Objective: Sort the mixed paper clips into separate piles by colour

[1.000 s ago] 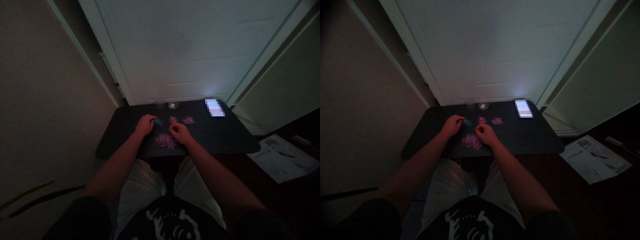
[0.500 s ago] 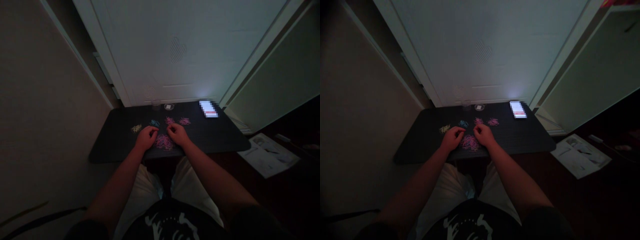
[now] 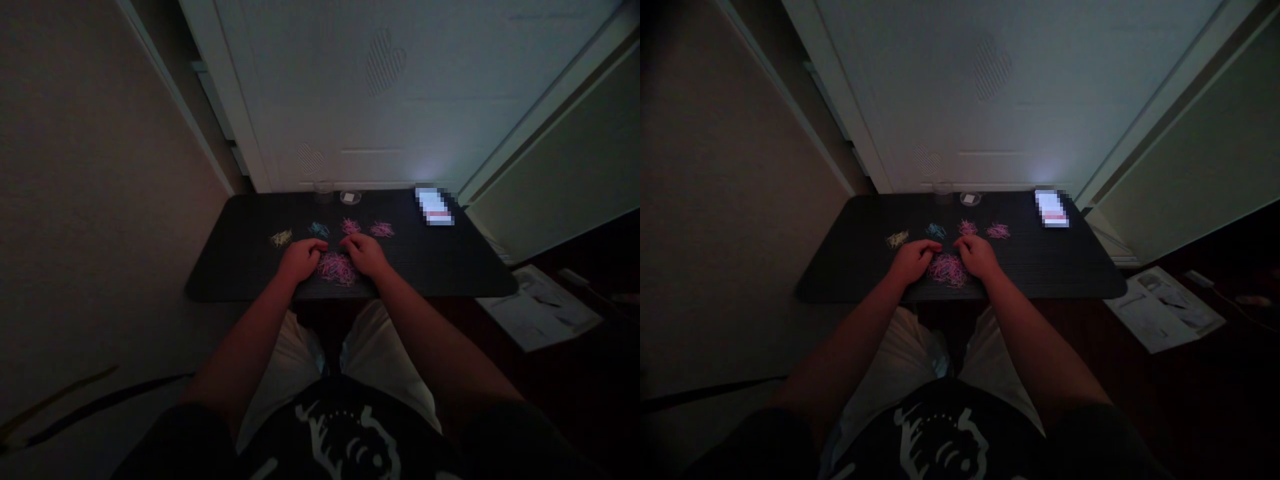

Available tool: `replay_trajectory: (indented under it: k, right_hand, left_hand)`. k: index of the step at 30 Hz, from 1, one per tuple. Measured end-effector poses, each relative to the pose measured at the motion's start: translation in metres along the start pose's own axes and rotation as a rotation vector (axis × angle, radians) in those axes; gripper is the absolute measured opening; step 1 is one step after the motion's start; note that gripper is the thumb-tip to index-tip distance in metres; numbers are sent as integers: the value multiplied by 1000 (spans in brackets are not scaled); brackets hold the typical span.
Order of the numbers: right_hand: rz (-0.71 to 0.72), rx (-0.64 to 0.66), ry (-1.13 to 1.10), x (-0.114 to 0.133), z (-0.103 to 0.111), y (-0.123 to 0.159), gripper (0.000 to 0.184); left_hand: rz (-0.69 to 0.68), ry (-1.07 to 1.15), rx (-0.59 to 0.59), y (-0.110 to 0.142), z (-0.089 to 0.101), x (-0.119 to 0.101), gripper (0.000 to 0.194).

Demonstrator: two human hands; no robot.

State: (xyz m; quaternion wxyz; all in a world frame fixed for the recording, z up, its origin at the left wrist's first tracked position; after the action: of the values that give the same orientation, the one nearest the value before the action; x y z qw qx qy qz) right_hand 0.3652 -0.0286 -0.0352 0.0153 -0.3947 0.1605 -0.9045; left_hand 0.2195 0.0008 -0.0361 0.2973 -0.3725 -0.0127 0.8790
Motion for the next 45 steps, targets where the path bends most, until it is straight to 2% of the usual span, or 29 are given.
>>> replay_trajectory:
  k: [7, 13, 18, 22, 24, 28, 30, 34, 36, 39, 45]
  right_hand:
    - [29, 112, -39, 3, -8, 3, 21]
    - [59, 220, -114, 6, -12, 7, 27]
    - [-23, 158, -160, -3, -6, 3, 25]
    - [-60, 77, -191, -8, 15, 6, 22]
    - [-103, 157, -126, -10, 20, 15, 24]
    - [-152, 436, 7, -7, 18, 51, 28]
    - [-140, 479, 99, -2, 17, 66, 27]
    - [-84, 326, 355, 12, 23, 78, 26]
    - [-64, 279, 418, 20, 20, 80, 20]
    - [-39, 277, 475, 29, 14, 83, 12]
    - [29, 287, 516, 33, 10, 83, 15]
  left_hand:
    - [11, 27, 30, 1, -1, -2, 31]
    - [35, 47, 26, 1, -1, 2, 30]
    - [18, 61, 16, 0, -2, 3, 30]
    - [2, 49, 15, 1, -2, 0, 30]
    - [-3, 47, 19, 1, -2, -2, 30]
    - [-8, 52, 21, 1, -2, -4, 30]
    - [-5, 56, 15, 1, -1, -4, 29]
    - [-14, 67, 3, 1, 0, -5, 28]
    - [-19, 73, 2, 1, 0, -5, 28]
    - [-22, 77, 2, 2, -1, -4, 29]
    - [2, 69, 17, 1, -2, -3, 28]
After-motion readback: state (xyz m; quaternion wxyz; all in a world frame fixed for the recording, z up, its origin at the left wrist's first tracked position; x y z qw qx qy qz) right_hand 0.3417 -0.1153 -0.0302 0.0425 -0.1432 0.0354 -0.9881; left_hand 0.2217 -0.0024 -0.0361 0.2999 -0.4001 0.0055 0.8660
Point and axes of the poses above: each hand's wrist, its own y-axis away from the middle knuckle, its own z-axis out of the back of the hand, x = y × z, the point moved 10 cm from there along -y, towards the middle knuckle, and after that the axes turned 1 degree about -x, right-handed, at the moved point
